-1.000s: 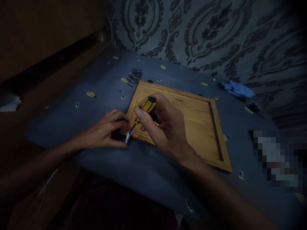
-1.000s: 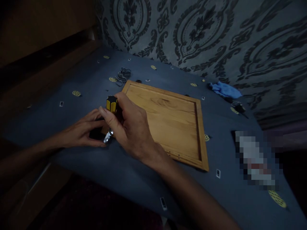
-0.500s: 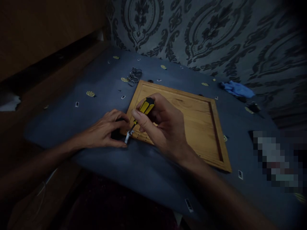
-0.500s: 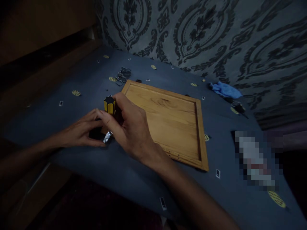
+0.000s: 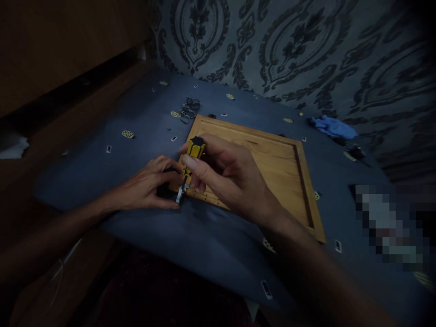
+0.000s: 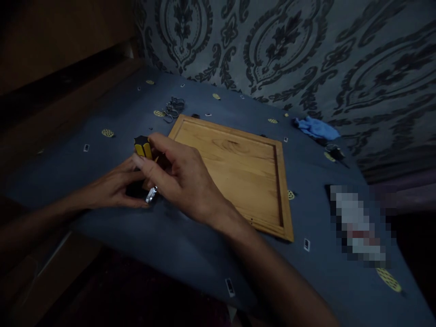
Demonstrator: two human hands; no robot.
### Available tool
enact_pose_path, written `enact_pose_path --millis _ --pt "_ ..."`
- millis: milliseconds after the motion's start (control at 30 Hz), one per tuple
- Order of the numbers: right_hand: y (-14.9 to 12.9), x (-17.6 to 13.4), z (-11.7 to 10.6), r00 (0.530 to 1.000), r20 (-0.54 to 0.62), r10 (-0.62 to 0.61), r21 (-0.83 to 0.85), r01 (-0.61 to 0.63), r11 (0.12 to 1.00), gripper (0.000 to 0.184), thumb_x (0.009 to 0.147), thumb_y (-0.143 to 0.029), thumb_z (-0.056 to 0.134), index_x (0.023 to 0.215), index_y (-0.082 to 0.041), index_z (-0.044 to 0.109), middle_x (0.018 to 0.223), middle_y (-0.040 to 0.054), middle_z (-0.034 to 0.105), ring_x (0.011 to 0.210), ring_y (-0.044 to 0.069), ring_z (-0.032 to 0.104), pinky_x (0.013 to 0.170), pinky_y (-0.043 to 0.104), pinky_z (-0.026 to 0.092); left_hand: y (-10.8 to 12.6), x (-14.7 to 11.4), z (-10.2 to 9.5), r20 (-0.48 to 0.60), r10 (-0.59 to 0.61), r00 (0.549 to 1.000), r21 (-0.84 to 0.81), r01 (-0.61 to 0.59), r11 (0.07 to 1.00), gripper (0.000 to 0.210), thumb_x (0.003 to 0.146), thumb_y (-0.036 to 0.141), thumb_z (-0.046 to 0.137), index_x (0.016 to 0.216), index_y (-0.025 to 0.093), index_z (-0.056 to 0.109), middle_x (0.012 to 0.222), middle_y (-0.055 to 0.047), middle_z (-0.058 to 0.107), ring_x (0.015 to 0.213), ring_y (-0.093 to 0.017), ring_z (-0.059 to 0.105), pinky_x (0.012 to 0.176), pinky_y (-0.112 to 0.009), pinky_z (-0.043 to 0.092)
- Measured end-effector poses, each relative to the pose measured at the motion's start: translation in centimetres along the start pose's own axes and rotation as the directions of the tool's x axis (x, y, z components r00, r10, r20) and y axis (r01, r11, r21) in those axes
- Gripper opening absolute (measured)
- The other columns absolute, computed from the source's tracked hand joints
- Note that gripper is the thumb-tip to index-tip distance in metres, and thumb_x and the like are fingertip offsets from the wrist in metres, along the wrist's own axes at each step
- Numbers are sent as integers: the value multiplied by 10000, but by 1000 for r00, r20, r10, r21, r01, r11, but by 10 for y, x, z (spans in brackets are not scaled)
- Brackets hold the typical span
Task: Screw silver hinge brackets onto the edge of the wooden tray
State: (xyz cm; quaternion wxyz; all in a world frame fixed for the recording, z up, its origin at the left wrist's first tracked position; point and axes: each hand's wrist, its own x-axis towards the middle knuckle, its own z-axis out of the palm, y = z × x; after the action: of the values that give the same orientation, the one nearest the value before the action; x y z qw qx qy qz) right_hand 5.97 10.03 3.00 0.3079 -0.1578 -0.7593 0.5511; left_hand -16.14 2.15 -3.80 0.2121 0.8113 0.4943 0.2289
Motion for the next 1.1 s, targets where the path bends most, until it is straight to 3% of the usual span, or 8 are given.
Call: enact_pose_path --millis 233,500,733,900,1100 --pt "0 12 8 999 -47 25 -67 -28 997 445 944 -627 758 783 -257 571 758 -6 621 665 161 598 535 322 552 -4 -2 1 -20 56 998 25 -56 998 550 975 706 674 1264 242 734 1456 -125 616 1327 -354 573 1148 -547 483" --pt "-3 7 2 996 88 -8 -112 18 994 358 1023 -477 706 799 -244 552 782 -3 632 693 157 609 587 307 555 -4 -2 2 -5 28 1000 29 -28 999 610 972 749 639 1314 252 727 1335 -116 653 1271 -351 585 1157 -562 478" --pt "0 4 7 970 -200 -139 -187 102 977 184 1039 -345 692 903 -269 595 798 -14 606 635 146 575 531 303 510 -3 -1 1 19 12 1000 21 -13 1000 579 940 741 695 1230 243 746 1393 -105 639 1317 -338 559 1237 -572 403" --pt "4 2 5 975 -189 -119 -197 81 977 263 1022 -400 723 860 -263 567 769 -17 575 636 149 569 512 307 500 -4 -1 1 11 13 1000 24 -13 1000 569 944 711 714 1235 223 741 1408 -119 626 1322 -344 558 1190 -530 462" --pt "12 2 6 980 -161 -120 -228 82 970 331 1028 -477 705 839 -255 548 760 -19 573 643 145 572 524 302 508 -5 -1 1 20 30 999 29 -30 999 611 961 735 673 1266 209 736 1412 -136 620 1327 -354 557 1207 -566 435"
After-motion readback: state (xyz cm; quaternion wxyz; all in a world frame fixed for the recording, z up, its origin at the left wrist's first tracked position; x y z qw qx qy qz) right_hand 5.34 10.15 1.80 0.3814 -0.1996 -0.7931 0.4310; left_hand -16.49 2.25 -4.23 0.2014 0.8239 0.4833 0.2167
